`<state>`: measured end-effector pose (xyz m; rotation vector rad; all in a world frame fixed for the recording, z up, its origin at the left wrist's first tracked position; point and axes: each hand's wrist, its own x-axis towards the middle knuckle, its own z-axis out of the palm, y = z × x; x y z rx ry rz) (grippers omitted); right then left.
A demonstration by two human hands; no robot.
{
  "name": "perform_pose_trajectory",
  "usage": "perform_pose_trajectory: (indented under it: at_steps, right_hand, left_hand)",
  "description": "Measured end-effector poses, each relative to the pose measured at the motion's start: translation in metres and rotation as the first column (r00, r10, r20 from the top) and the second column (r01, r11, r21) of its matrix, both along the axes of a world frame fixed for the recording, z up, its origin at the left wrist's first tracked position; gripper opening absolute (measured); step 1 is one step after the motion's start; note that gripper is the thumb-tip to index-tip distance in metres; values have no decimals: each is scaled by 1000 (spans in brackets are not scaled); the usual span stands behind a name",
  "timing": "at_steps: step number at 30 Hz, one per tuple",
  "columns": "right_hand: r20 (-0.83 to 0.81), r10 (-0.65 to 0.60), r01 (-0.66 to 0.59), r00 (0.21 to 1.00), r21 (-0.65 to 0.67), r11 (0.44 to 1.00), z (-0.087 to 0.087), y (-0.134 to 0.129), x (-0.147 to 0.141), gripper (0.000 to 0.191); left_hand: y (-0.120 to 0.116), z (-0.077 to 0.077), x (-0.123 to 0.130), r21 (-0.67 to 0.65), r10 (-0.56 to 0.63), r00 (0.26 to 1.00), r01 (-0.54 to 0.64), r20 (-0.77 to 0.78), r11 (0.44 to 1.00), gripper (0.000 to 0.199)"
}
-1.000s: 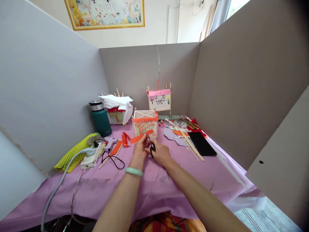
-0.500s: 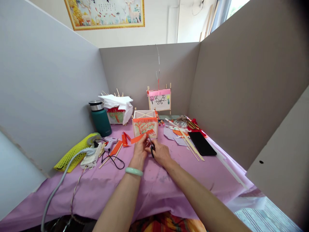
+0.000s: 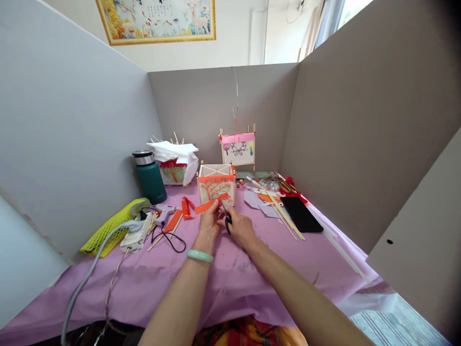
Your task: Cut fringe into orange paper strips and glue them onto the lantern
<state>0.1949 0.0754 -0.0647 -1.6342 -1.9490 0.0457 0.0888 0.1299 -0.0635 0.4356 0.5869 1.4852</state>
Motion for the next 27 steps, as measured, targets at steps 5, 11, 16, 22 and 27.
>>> perform_pose_trajectory:
  at_steps: [5,11,16,22,27]
  right_hand:
    - [-48,0,2,999,30,1000,-1,0,1,36]
    - [-72,6,-3,997,40,999,-2,1,2,36]
    - [-65,12,-9,998,50,999,-2,1,2,35]
    - [-39,-21,22,999,22,1000,-1,1,0,36]
    - [-26,-34,34,999,0,999,0,2,0,35]
  left_hand:
    - [3,-4,1,28,-13,999,15,-47,1000,25]
    - [4,-5,0,42,-46,994,50,-98,998,22]
    - [1,-3,1,40,-48,995,52,-87,998,24]
    - [1,-2,1,43,-51,996,54,-71,998,25]
    - [2,-2,0,43,-46,994,50,-96,998,26]
